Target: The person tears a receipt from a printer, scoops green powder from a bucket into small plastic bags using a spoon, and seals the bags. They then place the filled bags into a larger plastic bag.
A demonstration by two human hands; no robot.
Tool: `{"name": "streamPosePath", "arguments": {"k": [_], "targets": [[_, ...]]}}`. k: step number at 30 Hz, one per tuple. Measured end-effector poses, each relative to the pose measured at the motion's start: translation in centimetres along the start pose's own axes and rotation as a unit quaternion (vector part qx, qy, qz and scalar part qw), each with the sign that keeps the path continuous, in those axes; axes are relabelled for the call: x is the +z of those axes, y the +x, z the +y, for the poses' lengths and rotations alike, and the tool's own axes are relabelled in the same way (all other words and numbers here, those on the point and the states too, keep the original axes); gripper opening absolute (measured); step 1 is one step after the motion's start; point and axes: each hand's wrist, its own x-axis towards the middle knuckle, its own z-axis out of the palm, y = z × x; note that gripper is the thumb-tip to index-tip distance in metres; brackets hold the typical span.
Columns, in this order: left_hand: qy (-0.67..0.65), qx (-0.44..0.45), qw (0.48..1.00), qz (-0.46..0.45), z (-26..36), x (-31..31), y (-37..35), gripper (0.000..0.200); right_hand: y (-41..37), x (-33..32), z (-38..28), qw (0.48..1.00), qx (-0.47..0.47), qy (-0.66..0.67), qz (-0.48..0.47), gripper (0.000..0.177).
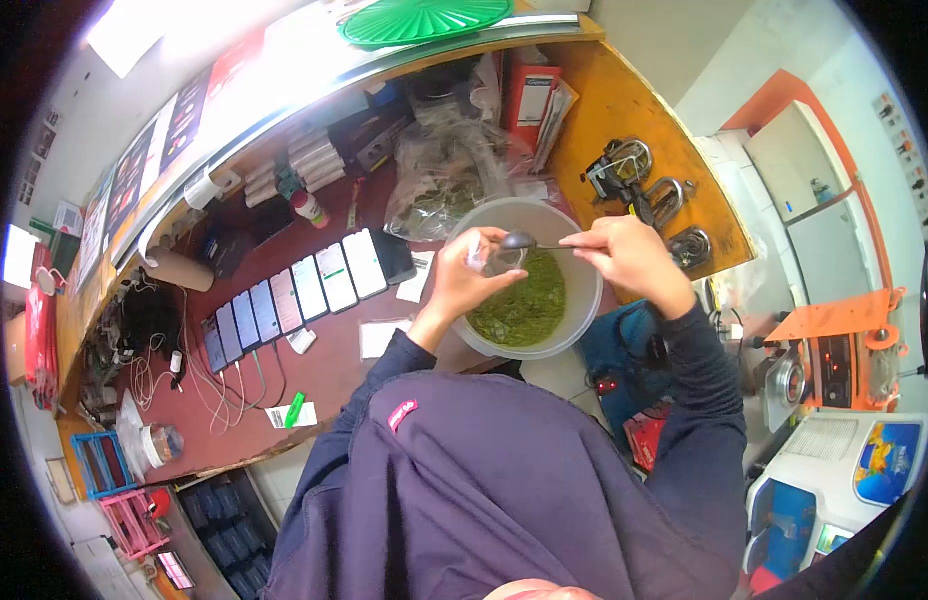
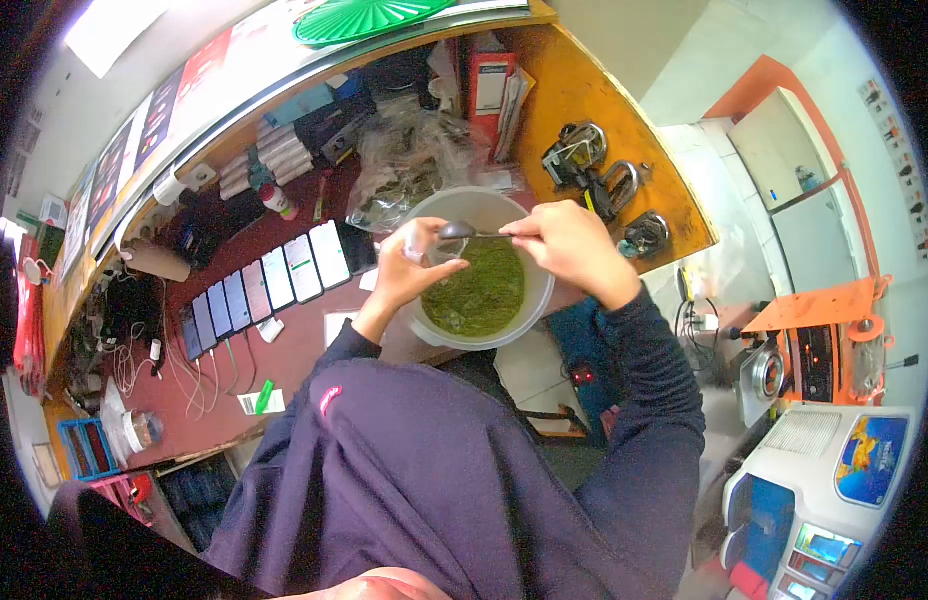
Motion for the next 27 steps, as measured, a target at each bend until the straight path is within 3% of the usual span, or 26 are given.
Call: {"name": "streamPosePath", "arguments": {"k": [1,3,5,7,8,9,11,12,14,15,16,18,22,26,27], "targets": [[0.028,0.014,0.999,-0.007,0.0,0.5,0.3,0.049,-0.3,0.5,-0.4,1.0,0.003,-0.001,0.002,0.023],[0.023,0.011,1.0,-0.001,0.1,1.3,0.7,0.049,-0.8,1.5,-0.6,0.989,-0.01,-0.108,0.1,0.024],[0.016,-0.001,1.0,0.018,0.2,1.7,0.9,0.05,-1.4,1.2,-0.6,0.99,-0.004,-0.09,0.113,0.023],[-0.003,-0.014,1.0,0.027,-0.1,1.8,0.7,0.05,-2.1,0.4,-1.1,0.982,0.091,-0.066,0.152,0.021],[-0.022,-0.027,0.999,0.036,-0.2,1.8,0.6,0.05,-2.4,0.2,-1.0,0.981,0.143,-0.058,0.118,0.026],[-0.022,-0.027,0.999,0.036,0.1,1.8,0.7,0.05,-2.4,0.8,-0.8,0.981,0.142,-0.058,0.118,0.026],[0.021,0.038,0.998,0.044,1.0,1.8,0.9,0.049,-2.4,3.0,-0.1,0.987,0.044,-0.096,0.117,0.034],[0.021,0.039,0.998,0.044,1.1,2.1,0.7,0.049,-1.6,3.8,-1.2,0.992,0.015,-0.054,0.109,0.043],[-0.095,-0.042,0.993,0.051,1.2,2.6,0.3,0.047,-0.2,7.6,-1.7,0.979,-0.035,0.139,0.148,0.029],[-0.093,-0.04,0.993,0.054,1.7,2.3,0.6,0.047,0.4,8.4,-2.4,0.958,-0.046,0.241,0.149,0.022],[-0.143,-0.068,0.984,0.082,2.2,1.8,0.7,0.046,0.5,8.9,-3.0,0.958,-0.051,0.242,0.147,0.022],[-0.218,-0.14,0.961,0.101,3.8,0.2,1.0,0.043,0.4,9.4,-4.4,0.834,0.097,0.511,0.184,0.016],[-0.252,-0.156,0.952,0.078,4.5,-2.0,0.0,0.039,0.8,9.4,-4.1,0.805,0.063,0.57,0.151,0.02],[-0.254,-0.16,0.947,0.111,5.6,-2.6,-0.8,0.04,1.0,9.3,-4.9,0.81,0.04,0.567,0.144,0.018],[-0.258,-0.164,0.945,0.115,5.8,-2.8,-1.0,0.04,1.1,8.9,-5.6,0.84,0.036,0.519,0.151,0.017]]}}
